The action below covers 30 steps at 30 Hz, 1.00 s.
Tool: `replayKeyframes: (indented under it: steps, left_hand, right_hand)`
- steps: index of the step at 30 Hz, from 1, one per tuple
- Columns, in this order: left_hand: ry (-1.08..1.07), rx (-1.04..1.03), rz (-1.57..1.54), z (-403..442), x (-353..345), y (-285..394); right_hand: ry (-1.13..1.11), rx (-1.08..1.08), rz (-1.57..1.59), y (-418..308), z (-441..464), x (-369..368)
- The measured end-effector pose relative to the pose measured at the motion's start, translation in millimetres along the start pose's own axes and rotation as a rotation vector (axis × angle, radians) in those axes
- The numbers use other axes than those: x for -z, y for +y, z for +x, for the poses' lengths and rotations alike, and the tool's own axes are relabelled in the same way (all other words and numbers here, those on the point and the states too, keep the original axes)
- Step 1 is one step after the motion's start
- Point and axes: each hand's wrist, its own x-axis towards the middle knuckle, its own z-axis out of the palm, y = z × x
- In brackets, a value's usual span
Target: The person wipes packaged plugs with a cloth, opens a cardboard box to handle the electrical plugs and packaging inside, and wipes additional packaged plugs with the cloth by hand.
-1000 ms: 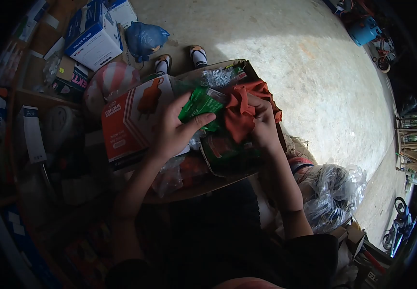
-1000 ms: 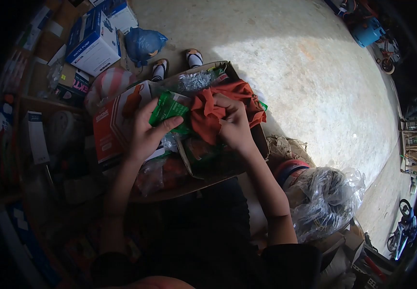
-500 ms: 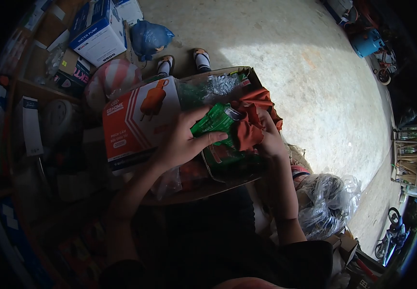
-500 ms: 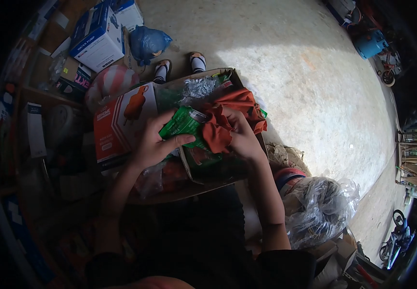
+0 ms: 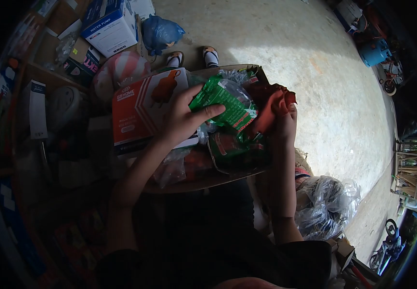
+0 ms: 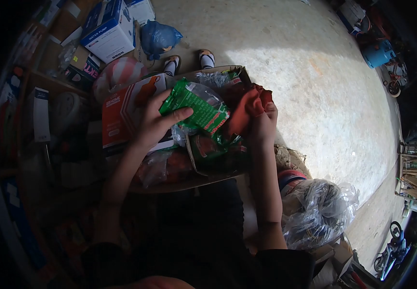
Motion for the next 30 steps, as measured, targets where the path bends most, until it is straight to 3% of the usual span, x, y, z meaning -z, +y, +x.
replayKeyframes:
  steps: [3, 5, 6, 9, 10, 13, 21, 23, 25, 27, 30]
  left_hand:
    - [0.069, 0.094, -0.106, 2, 3, 5]
    - [0.083, 0.030, -0.069, 3, 3, -3]
    - [0.077, 0.040, -0.070, 2, 3, -4]
    - [0.039, 0.060, -0.065, 2, 2, -5]
    - [0.031, 0.048, -0.049, 2, 1, -6]
    - [0.014, 0.036, -0.056, 3, -2, -7]
    - [0.004, 0.085, -0.066, 1, -3, 2]
    - [0.523, -0.657, 0.421, 2, -9, 24]
    - [0.310, -0.881, 0.257, -10, 4, 62]
    - [-0.289, -0.846, 0.763, -38, 21, 122]
    - [-0.254, -0.822, 0.791, -78, 30, 129]
  right_hand:
    - [-0.055, 0.071, -0.023, 4, 1, 1]
    - [-0.110, 0.098, -0.044, 4, -6, -15]
    - [-0.300, -0.104, -0.100, 2, -3, -3]
    - [-0.113, -0.025, -0.355, 10, -4, 2]
    - [-0.003, -0.014, -0.258, 14, -6, 2]
    - [-0.165, -0.111, -0.144, 8, 0, 15]
    - [0.001, 0.047, -0.233, 11, -6, 6]
    - [0.055, -0.030, -0.098, 4, -4, 3]
    - [0.154, -0.043, -0.062, 2, -2, 1]
    - [0.190, -0.013, -0.073, 5, 0, 8]
    - [0.205, 0.015, -0.025, 6, 3, 8]
